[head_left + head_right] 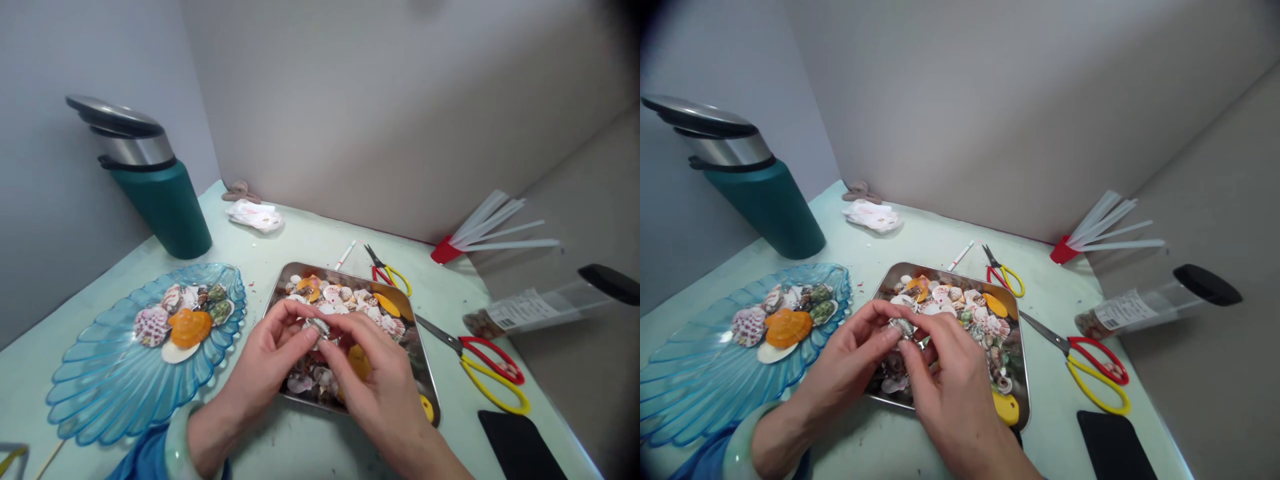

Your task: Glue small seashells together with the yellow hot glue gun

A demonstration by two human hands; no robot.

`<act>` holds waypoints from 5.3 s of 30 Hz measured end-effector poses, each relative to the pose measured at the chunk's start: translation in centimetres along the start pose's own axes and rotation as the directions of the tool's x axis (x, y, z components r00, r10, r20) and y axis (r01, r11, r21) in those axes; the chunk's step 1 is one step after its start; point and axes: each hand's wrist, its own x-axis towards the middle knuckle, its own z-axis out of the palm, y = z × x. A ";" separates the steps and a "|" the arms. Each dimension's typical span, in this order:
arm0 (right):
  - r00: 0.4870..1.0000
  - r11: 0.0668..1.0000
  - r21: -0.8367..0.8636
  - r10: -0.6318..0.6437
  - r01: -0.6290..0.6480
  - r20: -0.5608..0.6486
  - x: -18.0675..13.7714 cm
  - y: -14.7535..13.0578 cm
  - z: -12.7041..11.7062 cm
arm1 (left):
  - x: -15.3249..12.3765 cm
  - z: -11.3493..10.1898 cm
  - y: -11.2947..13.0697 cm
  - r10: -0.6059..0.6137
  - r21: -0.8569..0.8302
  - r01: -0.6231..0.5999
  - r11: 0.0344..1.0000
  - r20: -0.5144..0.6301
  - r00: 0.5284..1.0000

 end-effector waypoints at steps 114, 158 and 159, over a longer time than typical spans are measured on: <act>0.984 0.969 -0.208 -0.155 0.133 -0.093 -0.4 0.9 1.0 | -0.2 0.0 0.2 0.010 0.061 -0.010 0.998 0.000 1.000; 0.968 0.924 -0.365 -0.185 0.114 -0.168 -0.9 1.5 1.5 | -0.2 0.5 -0.1 0.082 0.100 -0.082 0.992 0.002 0.997; 0.969 0.924 -0.365 -0.183 0.111 -0.167 -0.9 1.5 1.6 | -0.2 0.5 -0.1 0.077 0.097 -0.077 0.992 0.004 0.997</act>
